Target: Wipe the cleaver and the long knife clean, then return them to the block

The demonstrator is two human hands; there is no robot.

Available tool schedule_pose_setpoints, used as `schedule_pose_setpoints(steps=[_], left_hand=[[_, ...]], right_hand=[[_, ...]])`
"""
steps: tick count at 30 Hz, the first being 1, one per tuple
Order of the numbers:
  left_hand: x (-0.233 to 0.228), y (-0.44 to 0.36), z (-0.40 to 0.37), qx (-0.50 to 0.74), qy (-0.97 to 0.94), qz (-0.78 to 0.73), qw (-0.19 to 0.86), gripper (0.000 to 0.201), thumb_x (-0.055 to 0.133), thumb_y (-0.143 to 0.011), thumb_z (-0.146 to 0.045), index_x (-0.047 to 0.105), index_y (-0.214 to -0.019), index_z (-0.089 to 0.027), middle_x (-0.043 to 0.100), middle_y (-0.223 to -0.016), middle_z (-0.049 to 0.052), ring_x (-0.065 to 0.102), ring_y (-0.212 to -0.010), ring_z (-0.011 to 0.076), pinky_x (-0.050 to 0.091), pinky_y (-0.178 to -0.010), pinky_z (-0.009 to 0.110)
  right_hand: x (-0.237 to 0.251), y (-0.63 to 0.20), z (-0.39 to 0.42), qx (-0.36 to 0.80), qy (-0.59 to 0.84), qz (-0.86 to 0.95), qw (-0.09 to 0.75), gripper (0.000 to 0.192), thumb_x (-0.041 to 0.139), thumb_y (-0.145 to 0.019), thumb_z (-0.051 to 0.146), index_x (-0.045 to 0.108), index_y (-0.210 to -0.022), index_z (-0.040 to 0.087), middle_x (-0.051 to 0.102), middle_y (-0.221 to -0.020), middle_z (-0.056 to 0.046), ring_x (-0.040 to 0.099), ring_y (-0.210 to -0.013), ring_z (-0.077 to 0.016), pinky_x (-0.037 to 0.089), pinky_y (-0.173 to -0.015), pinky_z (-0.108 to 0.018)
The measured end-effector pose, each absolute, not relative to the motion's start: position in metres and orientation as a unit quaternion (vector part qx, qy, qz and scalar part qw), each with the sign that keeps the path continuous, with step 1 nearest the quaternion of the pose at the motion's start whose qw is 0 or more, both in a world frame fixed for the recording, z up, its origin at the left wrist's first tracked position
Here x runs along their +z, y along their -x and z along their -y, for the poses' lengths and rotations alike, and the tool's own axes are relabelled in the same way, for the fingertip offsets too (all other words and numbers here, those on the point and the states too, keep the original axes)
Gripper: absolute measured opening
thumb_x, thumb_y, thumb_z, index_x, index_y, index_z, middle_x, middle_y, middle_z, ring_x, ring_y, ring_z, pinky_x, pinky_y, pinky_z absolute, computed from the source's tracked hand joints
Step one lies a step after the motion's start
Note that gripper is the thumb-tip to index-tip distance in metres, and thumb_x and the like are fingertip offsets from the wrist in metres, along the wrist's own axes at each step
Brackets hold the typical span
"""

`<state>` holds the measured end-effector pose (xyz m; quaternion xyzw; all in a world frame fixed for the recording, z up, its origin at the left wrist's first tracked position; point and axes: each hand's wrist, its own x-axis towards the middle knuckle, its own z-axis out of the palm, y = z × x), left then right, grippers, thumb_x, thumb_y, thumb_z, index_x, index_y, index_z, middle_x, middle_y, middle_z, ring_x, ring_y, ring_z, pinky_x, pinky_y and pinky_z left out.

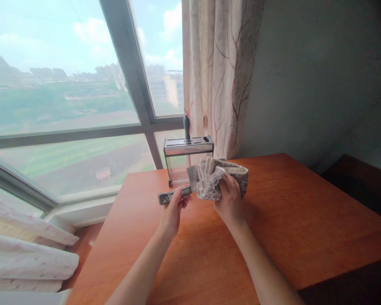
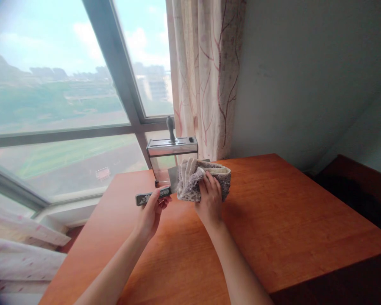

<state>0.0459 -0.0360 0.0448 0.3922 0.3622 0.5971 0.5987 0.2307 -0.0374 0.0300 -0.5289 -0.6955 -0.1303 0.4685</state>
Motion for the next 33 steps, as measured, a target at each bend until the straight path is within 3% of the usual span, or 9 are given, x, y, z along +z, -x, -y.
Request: schedule_pose_setpoints(steps=[7,12,15,19,21,24,27,33], left_hand=[[0.046,-0.047,0.035,0.627,-0.33,-0.36,0.607,0.026,0.066,-0.077,-0.039,0.069,-0.089,-0.016,0.064,-0.078,0.002,0.053,-0.066,0.012,0.035,-0.056,0.023],[0.048,-0.045,0.035,0.606,-0.365,-0.35,0.614,0.031,0.062,-0.08,-0.042,0.069,-0.089,-0.014,0.06,-0.069,0.003,0.052,-0.066,0.0129,0.036,-0.057,0.024],[0.049,-0.044,0.036,0.602,-0.376,-0.351,0.611,0.033,0.06,-0.081,-0.042,0.069,-0.093,-0.013,0.06,-0.067,0.004,0.051,-0.065,0.0131,0.036,-0.058,0.024],[0.048,-0.044,0.036,0.598,-0.389,-0.351,0.607,0.034,0.059,-0.081,-0.042,0.07,-0.096,-0.013,0.06,-0.069,0.004,0.051,-0.066,0.0127,0.036,-0.057,0.023],[0.046,-0.043,0.034,0.6,-0.38,-0.349,0.611,0.033,0.06,-0.081,-0.042,0.07,-0.095,-0.014,0.06,-0.069,0.004,0.051,-0.066,0.0123,0.036,-0.057,0.023],[0.042,-0.042,0.031,0.604,-0.34,-0.331,0.64,0.031,0.06,-0.081,-0.042,0.07,-0.092,-0.015,0.06,-0.068,0.003,0.052,-0.065,0.0112,0.038,-0.058,0.022],[0.037,-0.044,0.03,0.596,-0.308,-0.303,0.676,0.025,0.062,-0.081,-0.04,0.068,-0.084,-0.016,0.061,-0.066,0.002,0.054,-0.064,0.0112,0.04,-0.06,0.022],[0.033,-0.051,0.033,0.583,-0.253,-0.279,0.72,0.025,0.065,-0.08,-0.039,0.062,-0.072,-0.015,0.059,-0.063,0.001,0.055,-0.064,0.011,0.04,-0.056,0.021]], right_hand=[[0.031,-0.209,0.047,-0.096,0.426,0.774,0.458,0.06,0.051,-0.069,0.007,0.049,-0.127,0.021,0.057,-0.129,-0.008,0.039,-0.132,-0.0276,0.028,-0.108,-0.05],[0.03,-0.231,0.037,-0.052,0.463,0.69,0.553,0.056,0.057,-0.07,0.01,0.053,-0.125,0.023,0.058,-0.127,-0.007,0.044,-0.126,-0.0289,0.029,-0.107,-0.051],[0.026,-0.245,0.028,0.061,0.492,0.55,0.672,0.052,0.066,-0.067,0.016,0.057,-0.118,0.026,0.058,-0.125,-0.003,0.047,-0.122,-0.028,0.029,-0.107,-0.051],[0.02,-0.26,0.02,0.298,0.46,0.291,0.784,0.041,0.071,-0.059,0.019,0.063,-0.099,0.023,0.068,-0.094,0.002,0.064,-0.09,-0.021,0.047,-0.09,-0.041],[0.021,-0.268,0.019,0.425,0.388,0.222,0.787,0.031,0.068,-0.063,0.024,0.064,-0.094,0.022,0.07,-0.086,0.001,0.066,-0.082,-0.021,0.052,-0.082,-0.041],[0.03,-0.275,0.024,0.599,0.22,0.178,0.749,0.028,0.059,-0.074,0.038,0.065,-0.099,0.026,0.071,-0.101,-0.001,0.063,-0.102,-0.025,0.048,-0.09,-0.05],[0.037,-0.275,0.03,0.634,0.149,0.176,0.739,0.029,0.051,-0.08,0.044,0.064,-0.103,0.031,0.069,-0.111,0.002,0.058,-0.113,-0.0248,0.039,-0.1,-0.054],[0.028,-0.271,0.034,0.614,0.162,0.189,0.749,0.031,0.05,-0.078,0.049,0.067,-0.094,0.03,0.072,-0.099,0.0,0.062,-0.104,-0.0258,0.039,-0.099,-0.053]])
